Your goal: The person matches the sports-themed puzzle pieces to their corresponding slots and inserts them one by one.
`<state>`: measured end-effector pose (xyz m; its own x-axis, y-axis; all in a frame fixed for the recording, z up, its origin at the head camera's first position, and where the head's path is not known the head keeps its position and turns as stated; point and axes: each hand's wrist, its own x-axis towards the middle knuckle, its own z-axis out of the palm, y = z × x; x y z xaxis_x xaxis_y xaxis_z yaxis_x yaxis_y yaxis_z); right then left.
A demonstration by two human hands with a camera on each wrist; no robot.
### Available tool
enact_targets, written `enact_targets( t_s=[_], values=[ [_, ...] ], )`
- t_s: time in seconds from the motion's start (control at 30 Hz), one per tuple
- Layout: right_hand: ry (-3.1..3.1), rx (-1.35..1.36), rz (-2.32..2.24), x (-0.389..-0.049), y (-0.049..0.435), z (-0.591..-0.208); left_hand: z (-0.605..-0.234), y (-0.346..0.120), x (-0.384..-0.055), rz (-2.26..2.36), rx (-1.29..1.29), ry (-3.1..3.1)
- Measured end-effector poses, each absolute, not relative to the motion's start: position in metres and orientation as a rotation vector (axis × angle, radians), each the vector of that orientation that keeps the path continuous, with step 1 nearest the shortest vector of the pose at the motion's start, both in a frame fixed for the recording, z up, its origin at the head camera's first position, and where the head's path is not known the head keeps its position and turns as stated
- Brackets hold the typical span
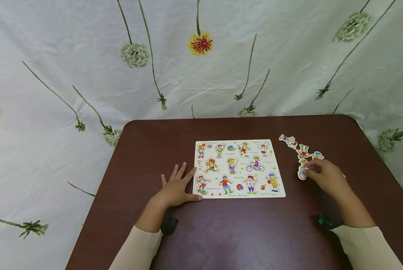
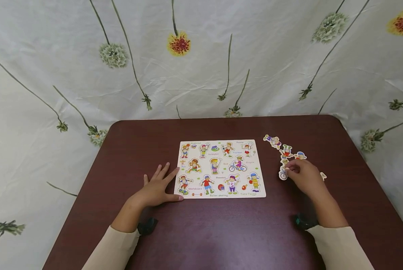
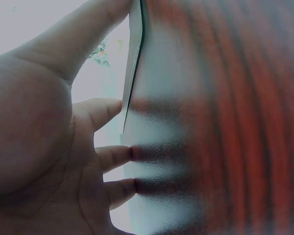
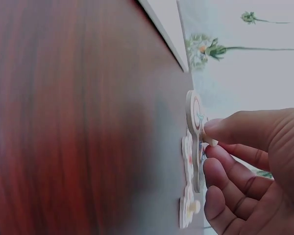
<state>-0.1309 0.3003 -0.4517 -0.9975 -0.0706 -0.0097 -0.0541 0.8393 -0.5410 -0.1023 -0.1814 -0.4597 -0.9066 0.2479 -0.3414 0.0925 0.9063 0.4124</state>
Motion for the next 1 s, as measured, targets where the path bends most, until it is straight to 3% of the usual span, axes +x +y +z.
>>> enact_targets(
  t_s=[1.0],
  values=[
    [2.958, -0.165, -1.037, -0.144, 0.234, -0.451, -0.461, -0.182, -0.103, 0.550, 0.243, 2.671]
  ],
)
